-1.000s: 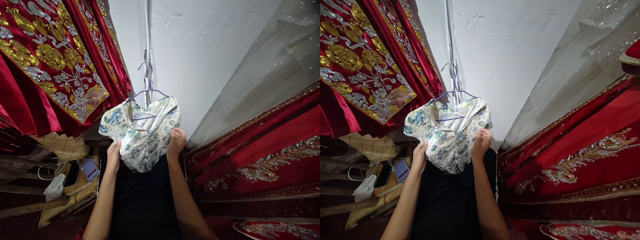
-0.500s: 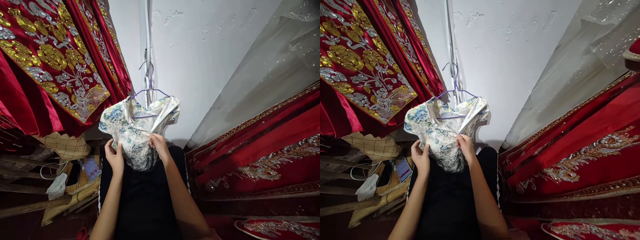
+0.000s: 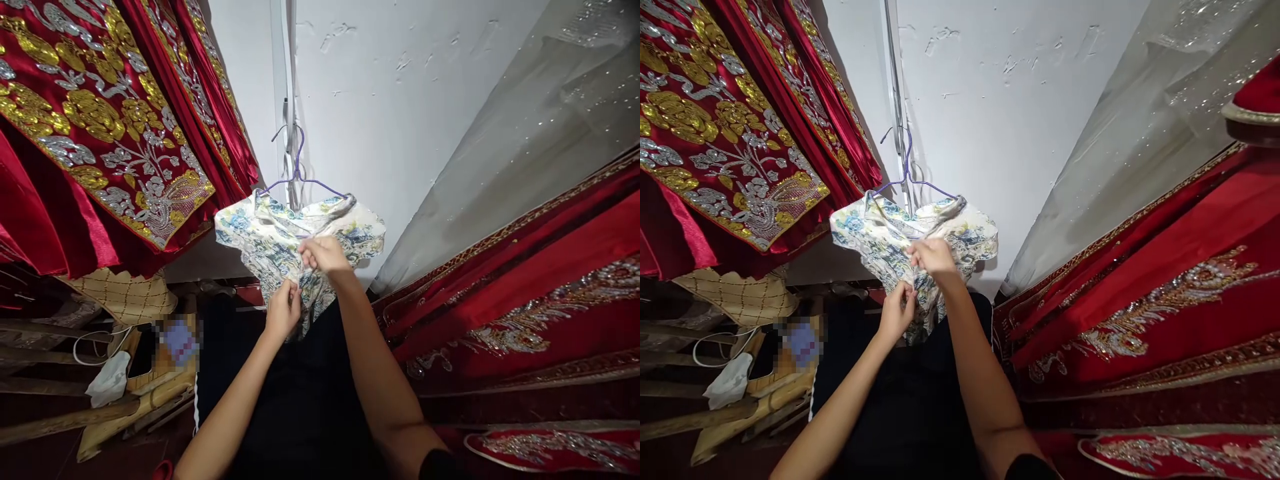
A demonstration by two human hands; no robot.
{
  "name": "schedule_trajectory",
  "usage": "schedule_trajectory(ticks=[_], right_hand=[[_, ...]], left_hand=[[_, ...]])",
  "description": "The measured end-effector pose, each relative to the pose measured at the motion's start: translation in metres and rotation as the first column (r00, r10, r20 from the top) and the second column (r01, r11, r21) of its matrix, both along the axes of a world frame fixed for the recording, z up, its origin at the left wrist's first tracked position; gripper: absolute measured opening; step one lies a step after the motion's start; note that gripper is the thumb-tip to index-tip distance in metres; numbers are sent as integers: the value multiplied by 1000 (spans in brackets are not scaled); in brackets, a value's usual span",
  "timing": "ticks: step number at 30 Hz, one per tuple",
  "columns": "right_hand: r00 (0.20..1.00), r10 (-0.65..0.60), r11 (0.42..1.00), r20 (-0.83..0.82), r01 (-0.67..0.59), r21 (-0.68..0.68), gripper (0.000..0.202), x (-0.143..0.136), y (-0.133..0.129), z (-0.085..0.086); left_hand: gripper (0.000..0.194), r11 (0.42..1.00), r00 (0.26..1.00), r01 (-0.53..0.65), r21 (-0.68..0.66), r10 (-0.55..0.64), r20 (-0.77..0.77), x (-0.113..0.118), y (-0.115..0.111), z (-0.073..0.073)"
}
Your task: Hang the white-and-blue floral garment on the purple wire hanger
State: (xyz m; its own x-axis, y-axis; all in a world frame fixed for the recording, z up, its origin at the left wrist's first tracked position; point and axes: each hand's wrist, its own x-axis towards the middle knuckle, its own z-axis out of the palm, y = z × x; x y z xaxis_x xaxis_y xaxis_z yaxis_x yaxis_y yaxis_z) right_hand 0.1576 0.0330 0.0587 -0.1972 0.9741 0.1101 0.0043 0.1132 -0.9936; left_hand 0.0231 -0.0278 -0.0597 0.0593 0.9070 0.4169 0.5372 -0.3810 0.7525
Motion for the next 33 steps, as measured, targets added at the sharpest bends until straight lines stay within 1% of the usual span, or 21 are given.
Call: schedule_trajectory(ticks=[3, 5, 6, 8, 10, 11, 13, 15, 16, 17, 18, 20, 22, 24, 26, 28, 29, 30, 31, 32, 33], right_hand=[[995, -53, 993, -84, 62, 102, 20, -3, 16, 47], [984, -100, 978, -149, 125, 170, 20, -7, 19, 65], [978, -120, 971, -173, 152, 186, 20, -8, 19, 69], [972, -132, 967, -196, 170, 190, 20, -9, 16, 67], [978, -85, 977, -189, 119, 177, 19, -7, 11, 58], [982, -54, 981, -181, 86, 173, 19, -6, 9, 53], [986, -19, 983, -166, 48, 174, 20, -5, 5, 46], [988, -24, 979, -150, 54, 196, 21, -4, 0, 47], [989, -31, 975, -142, 62, 215, 21, -5, -2, 50], [991, -32, 970, -133, 63, 235, 21, -5, -3, 52], [992, -31, 965, -124, 62, 254, 21, -6, -3, 55], [994, -38, 957, -107, 67, 284, 21, -9, -1, 54], [993, -77, 953, -85, 98, 288, 23, -11, 6, 43], [990, -138, 959, -32, 141, 247, 23, -13, 13, 22], [984, -173, 970, 27, 166, 179, 22, -14, 17, -3], [986, -162, 980, 30, 158, 120, 23, -15, 14, -26], [989, -147, 984, 9, 146, 103, 23, -15, 9, -34], [991, -129, 987, -18, 130, 95, 23, -16, 2, -40], [993, -112, 988, -47, 116, 99, 22, -18, -6, -43], [993, -92, 989, -69, 99, 110, 22, -20, -14, -44], [995, -64, 989, -79, 74, 125, 21, -23, -23, -44]], left_hand=[[12, 999, 990, 38, -8, -39, -138, 6, 6, 7], [9, 997, 956, 59, -57, -73, -284, 9, 12, 13], [6, 993, 927, 67, -100, -99, -361, 9, 15, 17], [5, 978, 864, 80, -193, -165, -475, 8, 20, 26], [6, 960, 835, 133, -248, -243, -494, 4, 24, 42], [5, 954, 846, 174, -242, -271, -459, 0, 25, 53], [12, 961, 911, 240, -136, -271, -311, -7, 28, 82], [32, 978, 980, 184, 99, -174, -101, -14, 32, 116], [39, 965, 992, 122, 230, -120, -24, -17, 36, 132], [38, 941, 997, 75, 331, -82, 6, -19, 40, 147], [33, 912, 998, 59, 405, -63, -4, -21, 44, 159], [19, 862, 996, 74, 501, -38, -82, -22, 51, 175], [17, 829, 989, 92, 551, -13, -146, -21, 56, 181], [18, 803, 992, 31, 595, 48, -116, -22, 58, 181], [20, 774, 991, -120, 622, 132, 28, -31, 61, 179], [22, 745, 943, -319, 586, 184, 278, -51, 67, 175], [22, 742, 887, -406, 533, 180, 426, -65, 72, 172], [22, 755, 804, -471, 456, 154, 574, -81, 78, 167], [22, 790, 694, -495, 362, 109, 711, -97, 84, 160], [21, 840, 561, -478, 258, 66, 825, -111, 89, 151], [21, 901, 420, -406, 150, 38, 907, -124, 94, 140]])
